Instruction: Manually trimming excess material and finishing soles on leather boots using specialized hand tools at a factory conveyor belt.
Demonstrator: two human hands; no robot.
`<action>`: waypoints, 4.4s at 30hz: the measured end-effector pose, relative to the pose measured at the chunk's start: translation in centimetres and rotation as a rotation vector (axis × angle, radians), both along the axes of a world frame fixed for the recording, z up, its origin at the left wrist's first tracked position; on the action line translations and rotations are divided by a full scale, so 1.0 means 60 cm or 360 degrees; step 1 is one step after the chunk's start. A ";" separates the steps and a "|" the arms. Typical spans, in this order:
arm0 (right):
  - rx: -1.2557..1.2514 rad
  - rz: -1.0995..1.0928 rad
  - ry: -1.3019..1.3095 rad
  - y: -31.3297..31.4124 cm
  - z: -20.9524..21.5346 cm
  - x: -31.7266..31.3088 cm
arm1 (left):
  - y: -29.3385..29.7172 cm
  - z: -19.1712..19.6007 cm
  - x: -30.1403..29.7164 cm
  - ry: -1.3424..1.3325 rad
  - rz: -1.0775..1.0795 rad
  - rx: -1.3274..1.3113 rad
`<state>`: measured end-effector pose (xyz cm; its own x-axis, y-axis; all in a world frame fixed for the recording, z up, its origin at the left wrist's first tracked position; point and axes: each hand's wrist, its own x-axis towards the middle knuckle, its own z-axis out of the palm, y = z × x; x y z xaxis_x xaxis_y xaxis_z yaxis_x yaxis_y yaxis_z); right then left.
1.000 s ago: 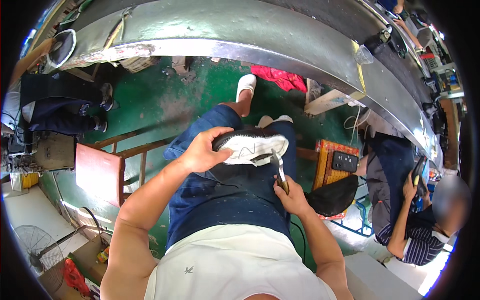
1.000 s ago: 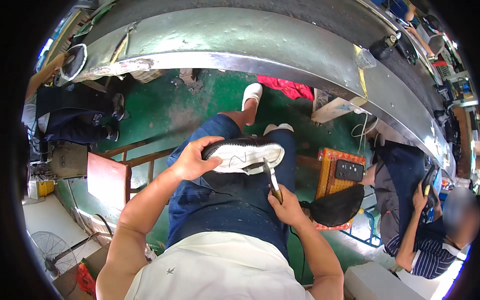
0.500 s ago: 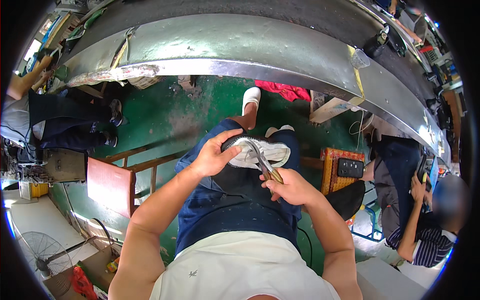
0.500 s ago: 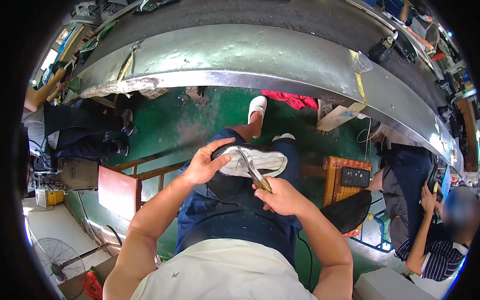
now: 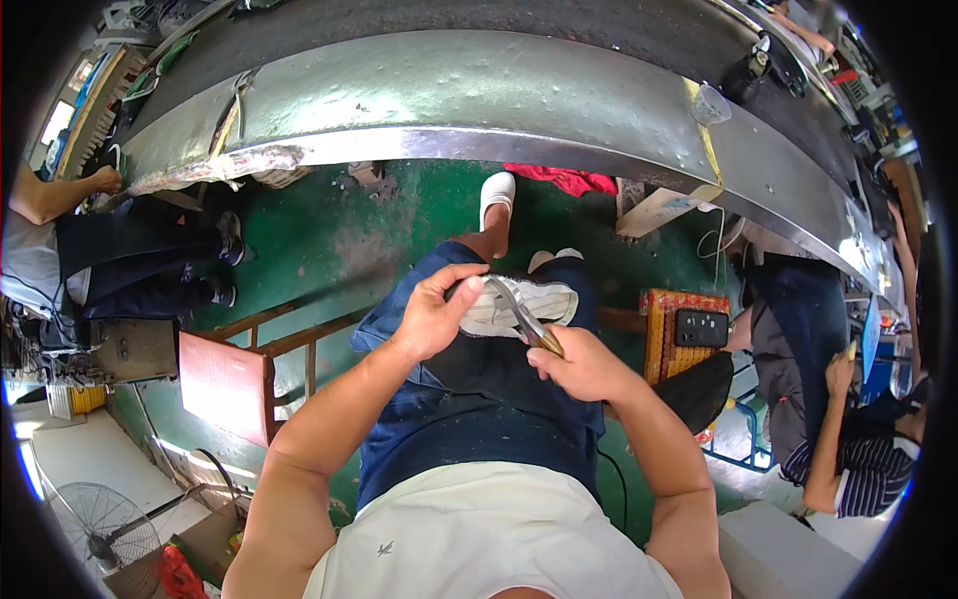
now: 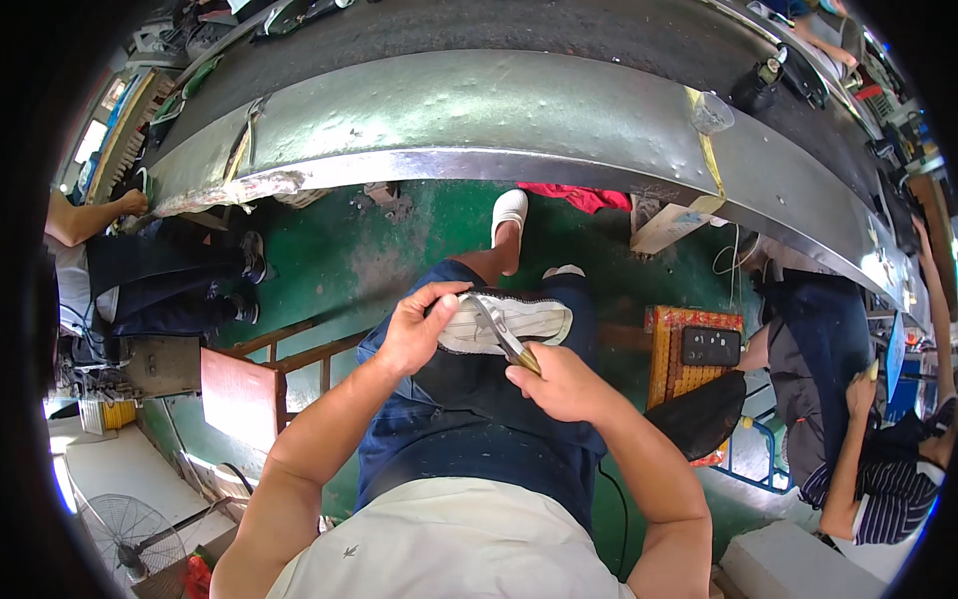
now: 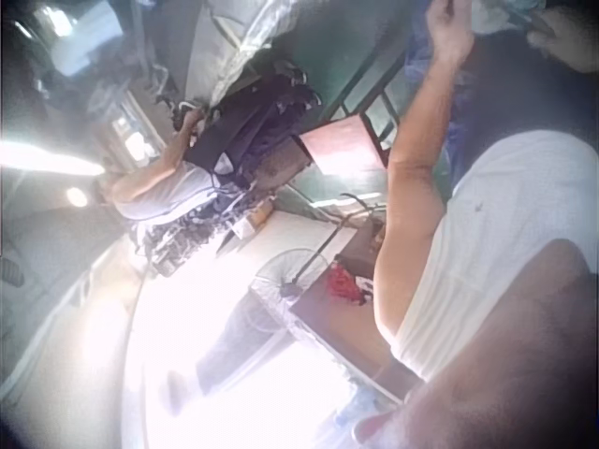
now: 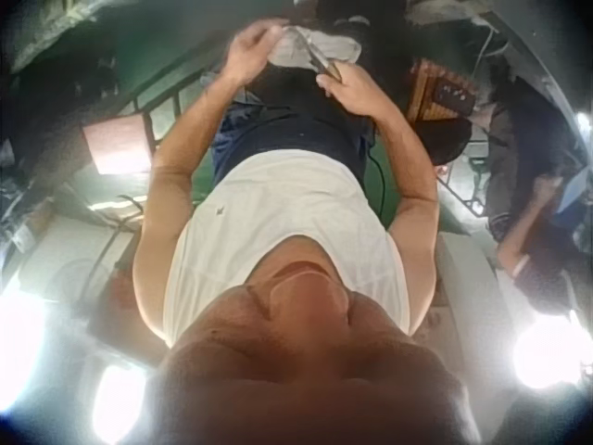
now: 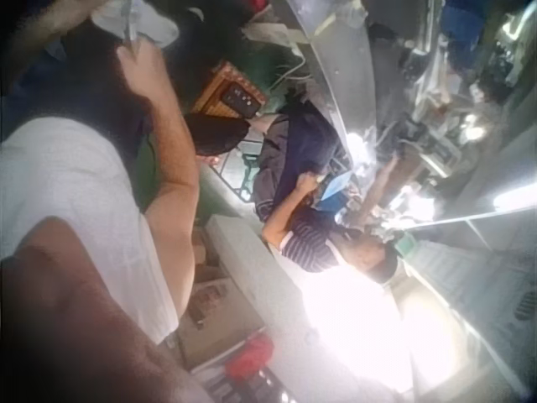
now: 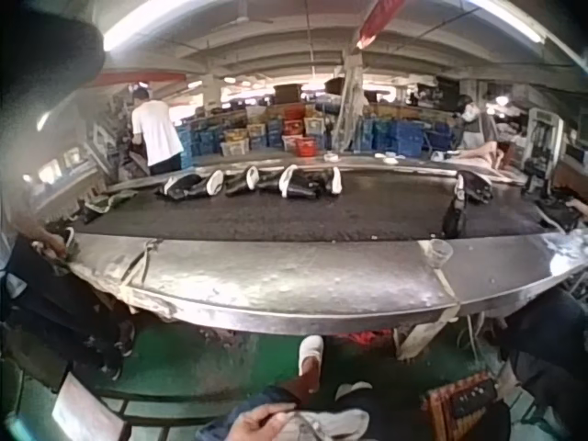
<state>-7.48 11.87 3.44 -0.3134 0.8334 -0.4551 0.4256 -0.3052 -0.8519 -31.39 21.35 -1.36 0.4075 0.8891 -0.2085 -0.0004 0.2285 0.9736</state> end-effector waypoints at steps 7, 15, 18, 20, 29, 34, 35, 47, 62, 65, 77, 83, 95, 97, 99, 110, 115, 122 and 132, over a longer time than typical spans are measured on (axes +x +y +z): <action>0.0586 -0.0148 -0.0331 -0.031 -0.079 -0.036 | 0.017 0.002 0.014 -0.0073 0.0178 -0.0400; 0.0762 0.0043 -0.1151 -0.073 -0.032 -0.083 | -0.003 0.021 0.017 0.0103 0.0209 -0.0368; 0.0688 0.0174 -0.1131 -0.059 -0.017 -0.076 | 0.003 0.010 0.006 0.0015 0.0182 -0.0492; 0.0552 0.0113 -0.0710 -0.050 -0.020 -0.035 | 0.000 0.011 0.004 0.0040 0.0188 -0.0464; 0.0353 -0.0338 -0.0272 -0.022 -0.069 -0.050 | 0.002 0.012 0.003 0.0337 0.0008 -0.0081; 0.0505 -0.0395 -0.0001 -0.020 -0.046 -0.042 | 0.006 0.017 0.006 0.0347 -0.0061 0.0004; 0.0413 -0.0355 -0.0039 -0.018 -0.060 -0.040 | 0.010 0.011 0.008 0.0391 -0.0063 0.0043; 0.0929 -0.0975 -0.0714 0.121 0.111 0.235 | 0.004 0.012 -0.003 0.0418 -0.0118 0.0104; 0.0538 -0.0668 -0.1605 0.472 0.174 0.558 | 0.032 0.018 0.030 0.0551 -0.0334 0.0322; 0.0402 -0.0750 -0.1515 0.489 0.177 0.548 | 0.036 0.009 0.035 0.0476 -0.0314 0.0174; 0.0426 -0.0764 -0.1481 0.501 0.149 0.562 | 0.034 0.022 0.030 0.0497 -0.0404 0.0068; 0.0571 -0.0385 -0.1966 0.504 0.148 0.547 | 0.030 0.007 0.024 0.0451 -0.0328 0.0252; 0.0643 -0.0890 -0.1656 0.460 0.155 0.522 | 0.029 0.008 0.026 0.0467 -0.0339 0.0116; 0.0679 -0.0884 -0.1649 0.457 0.156 0.517 | 0.031 0.006 0.026 0.0471 -0.0342 0.0065; 0.0689 -0.0886 -0.1663 0.454 0.157 0.517 | 0.034 0.008 0.030 0.0465 -0.0356 0.0056; 0.0927 -0.1031 -0.1575 0.432 0.148 0.521 | 0.029 0.002 0.029 0.0436 -0.0380 0.0043; 0.1402 -0.0946 -0.1530 0.366 0.166 0.419 | 0.010 -0.014 0.031 0.0228 -0.0182 0.0313; 0.0664 -0.0620 0.0145 0.122 -0.010 0.059 | 0.023 -0.005 0.056 0.0280 -0.0288 0.0599; 0.1177 -0.0303 -0.0281 0.111 -0.051 -0.014 | 0.022 0.013 0.042 0.0425 -0.0226 0.0772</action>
